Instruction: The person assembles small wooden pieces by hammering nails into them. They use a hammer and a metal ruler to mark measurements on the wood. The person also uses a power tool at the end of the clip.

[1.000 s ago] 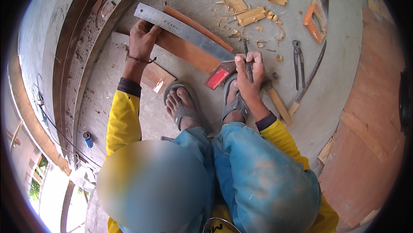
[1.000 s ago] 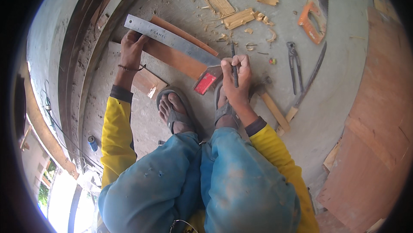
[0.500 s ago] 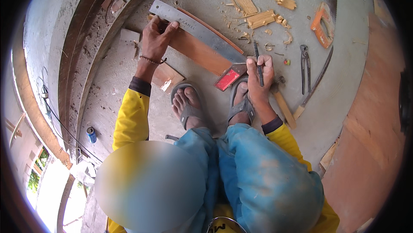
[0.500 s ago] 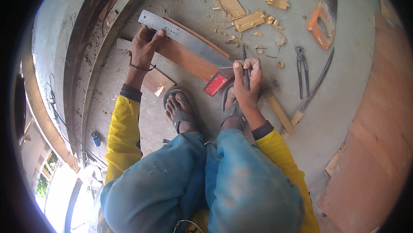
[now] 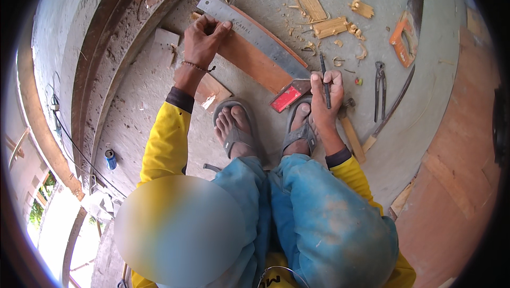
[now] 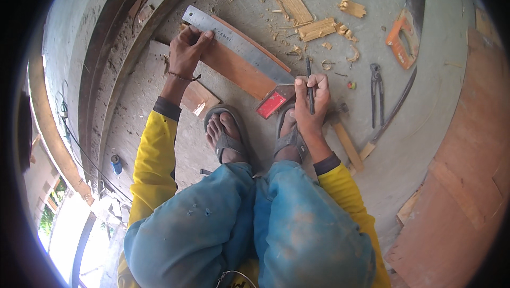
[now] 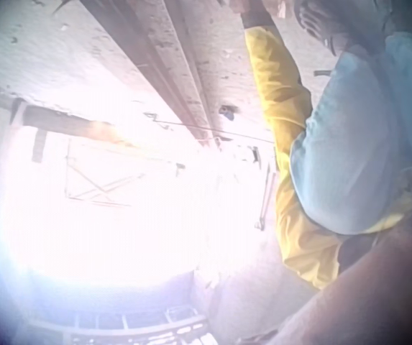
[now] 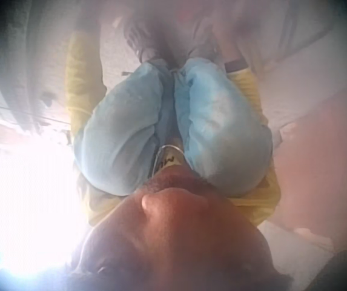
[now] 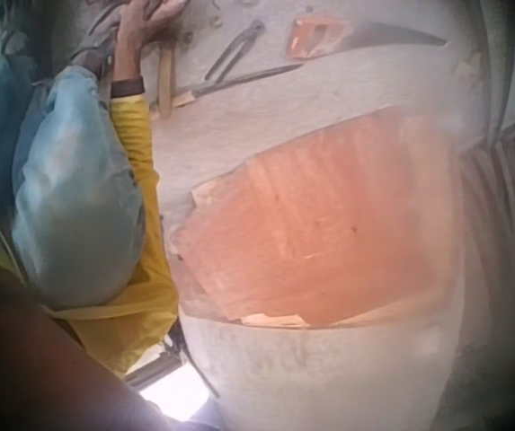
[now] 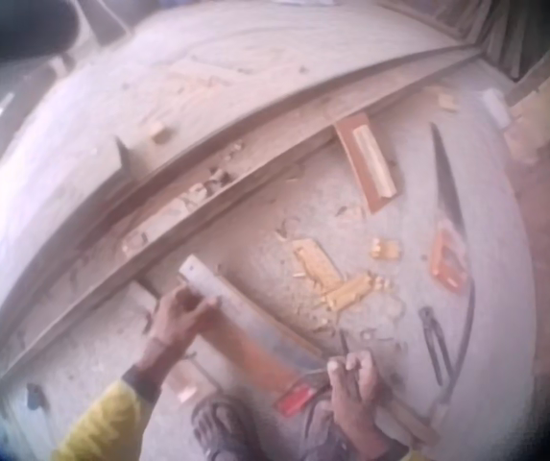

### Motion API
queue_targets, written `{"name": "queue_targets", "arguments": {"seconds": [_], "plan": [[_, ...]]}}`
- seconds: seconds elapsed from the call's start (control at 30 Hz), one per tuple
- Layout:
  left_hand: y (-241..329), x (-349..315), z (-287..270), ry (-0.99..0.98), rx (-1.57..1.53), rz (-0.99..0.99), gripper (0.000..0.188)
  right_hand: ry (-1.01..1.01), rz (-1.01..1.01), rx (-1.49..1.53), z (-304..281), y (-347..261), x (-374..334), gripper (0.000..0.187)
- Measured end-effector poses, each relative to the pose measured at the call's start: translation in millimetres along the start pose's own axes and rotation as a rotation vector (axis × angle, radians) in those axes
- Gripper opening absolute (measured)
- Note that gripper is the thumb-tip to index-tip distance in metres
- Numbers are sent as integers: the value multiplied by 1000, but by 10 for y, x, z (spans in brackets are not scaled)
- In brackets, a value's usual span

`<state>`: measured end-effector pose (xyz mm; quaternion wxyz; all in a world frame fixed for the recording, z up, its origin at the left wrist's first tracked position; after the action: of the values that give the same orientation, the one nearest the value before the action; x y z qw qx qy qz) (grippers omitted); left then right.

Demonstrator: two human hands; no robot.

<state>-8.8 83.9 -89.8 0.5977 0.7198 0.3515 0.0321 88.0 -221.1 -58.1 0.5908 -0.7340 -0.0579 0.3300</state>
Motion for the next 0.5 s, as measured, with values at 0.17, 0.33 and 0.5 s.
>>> {"name": "queue_targets", "arguments": {"seconds": [0.17,0.33,0.5], "plan": [[83,20,-9,-27,89,-29,23,-2,-46,40,-37,114,19,26],[72,46,-21,-28,97,-56,22,-1,-76,-31,-39,140,30,25],[126,49,7,-23,87,-41,26,-15,-70,9,-33,112,15,25]]}}
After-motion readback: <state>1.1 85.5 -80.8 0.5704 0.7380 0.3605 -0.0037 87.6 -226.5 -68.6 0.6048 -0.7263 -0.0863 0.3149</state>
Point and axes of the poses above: each hand's wrist, its own x-axis towards the middle knuckle, its own z-axis out of the palm, y = z × x, the point moved 1 cm from there along x, towards the middle knuckle, and after that the axes turned 10 degrees about -y, right-handed, at the moved point
